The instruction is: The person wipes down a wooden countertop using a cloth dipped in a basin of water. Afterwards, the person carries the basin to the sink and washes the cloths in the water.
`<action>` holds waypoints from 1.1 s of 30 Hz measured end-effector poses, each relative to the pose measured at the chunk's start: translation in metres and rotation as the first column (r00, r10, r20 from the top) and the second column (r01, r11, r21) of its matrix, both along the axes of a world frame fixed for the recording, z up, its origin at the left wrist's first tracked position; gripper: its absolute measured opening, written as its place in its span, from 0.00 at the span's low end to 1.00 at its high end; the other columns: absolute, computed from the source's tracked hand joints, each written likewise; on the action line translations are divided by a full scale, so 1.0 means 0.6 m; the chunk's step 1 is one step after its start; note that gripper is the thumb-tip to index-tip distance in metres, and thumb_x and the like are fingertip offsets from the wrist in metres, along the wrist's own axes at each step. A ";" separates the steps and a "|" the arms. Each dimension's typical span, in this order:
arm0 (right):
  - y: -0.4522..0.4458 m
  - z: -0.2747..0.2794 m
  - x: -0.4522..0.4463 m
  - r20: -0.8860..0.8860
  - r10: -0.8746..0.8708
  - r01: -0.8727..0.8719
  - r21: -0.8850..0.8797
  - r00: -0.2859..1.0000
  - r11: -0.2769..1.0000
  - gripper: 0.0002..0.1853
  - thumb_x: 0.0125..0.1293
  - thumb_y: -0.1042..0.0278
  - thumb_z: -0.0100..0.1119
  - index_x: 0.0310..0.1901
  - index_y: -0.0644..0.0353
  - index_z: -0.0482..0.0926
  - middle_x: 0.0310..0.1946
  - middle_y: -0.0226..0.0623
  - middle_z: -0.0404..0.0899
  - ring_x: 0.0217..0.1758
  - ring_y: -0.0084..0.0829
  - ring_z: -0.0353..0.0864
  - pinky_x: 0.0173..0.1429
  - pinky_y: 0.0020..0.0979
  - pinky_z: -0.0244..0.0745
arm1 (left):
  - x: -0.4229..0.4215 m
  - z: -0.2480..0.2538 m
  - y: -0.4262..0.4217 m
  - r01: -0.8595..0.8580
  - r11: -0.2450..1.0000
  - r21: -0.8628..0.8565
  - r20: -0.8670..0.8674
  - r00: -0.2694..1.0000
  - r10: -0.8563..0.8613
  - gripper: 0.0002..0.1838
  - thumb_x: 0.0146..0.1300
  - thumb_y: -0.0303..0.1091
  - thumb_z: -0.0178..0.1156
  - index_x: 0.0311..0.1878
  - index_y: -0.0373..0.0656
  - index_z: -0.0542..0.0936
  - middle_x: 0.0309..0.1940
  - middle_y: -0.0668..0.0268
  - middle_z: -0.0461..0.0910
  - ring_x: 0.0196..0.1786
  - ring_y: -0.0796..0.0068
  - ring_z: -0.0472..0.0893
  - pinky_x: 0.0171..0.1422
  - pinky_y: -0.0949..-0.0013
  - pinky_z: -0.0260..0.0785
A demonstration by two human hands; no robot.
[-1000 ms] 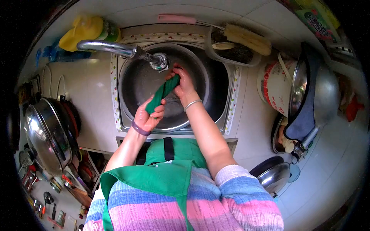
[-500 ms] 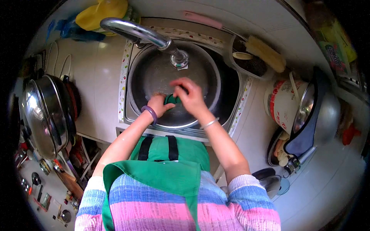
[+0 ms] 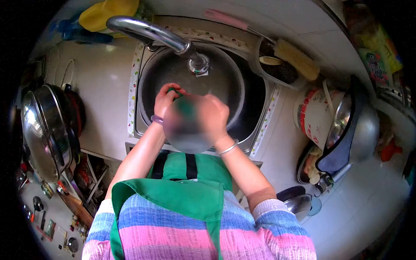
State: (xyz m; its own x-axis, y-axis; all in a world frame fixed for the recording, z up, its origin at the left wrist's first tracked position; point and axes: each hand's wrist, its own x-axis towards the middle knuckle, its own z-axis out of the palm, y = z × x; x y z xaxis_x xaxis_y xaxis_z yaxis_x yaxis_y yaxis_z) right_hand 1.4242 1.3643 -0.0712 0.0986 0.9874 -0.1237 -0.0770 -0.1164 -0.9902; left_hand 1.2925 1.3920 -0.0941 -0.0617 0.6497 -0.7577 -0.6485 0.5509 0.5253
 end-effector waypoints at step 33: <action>0.096 -0.076 -0.011 -0.156 -0.142 -0.003 -0.683 0.978 0.730 0.12 0.70 0.61 0.42 0.31 0.58 0.69 0.11 0.27 0.56 0.11 0.23 0.54 0.20 0.29 0.54 | 0.117 -0.158 -0.089 0.887 -0.460 -0.040 -0.999 -0.040 0.009 0.13 0.58 0.33 0.52 0.40 0.46 0.84 0.45 0.64 0.83 0.52 0.67 0.80 0.59 0.63 0.69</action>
State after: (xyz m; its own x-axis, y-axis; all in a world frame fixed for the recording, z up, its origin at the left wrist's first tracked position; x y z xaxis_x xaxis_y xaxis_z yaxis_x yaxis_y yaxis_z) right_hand 1.4174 1.4217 -0.1165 0.0669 0.6243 -0.7783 -0.2836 -0.7359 -0.6148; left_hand 1.3628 1.3384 -0.1887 0.9272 0.3736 0.0282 0.2732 -0.7256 0.6316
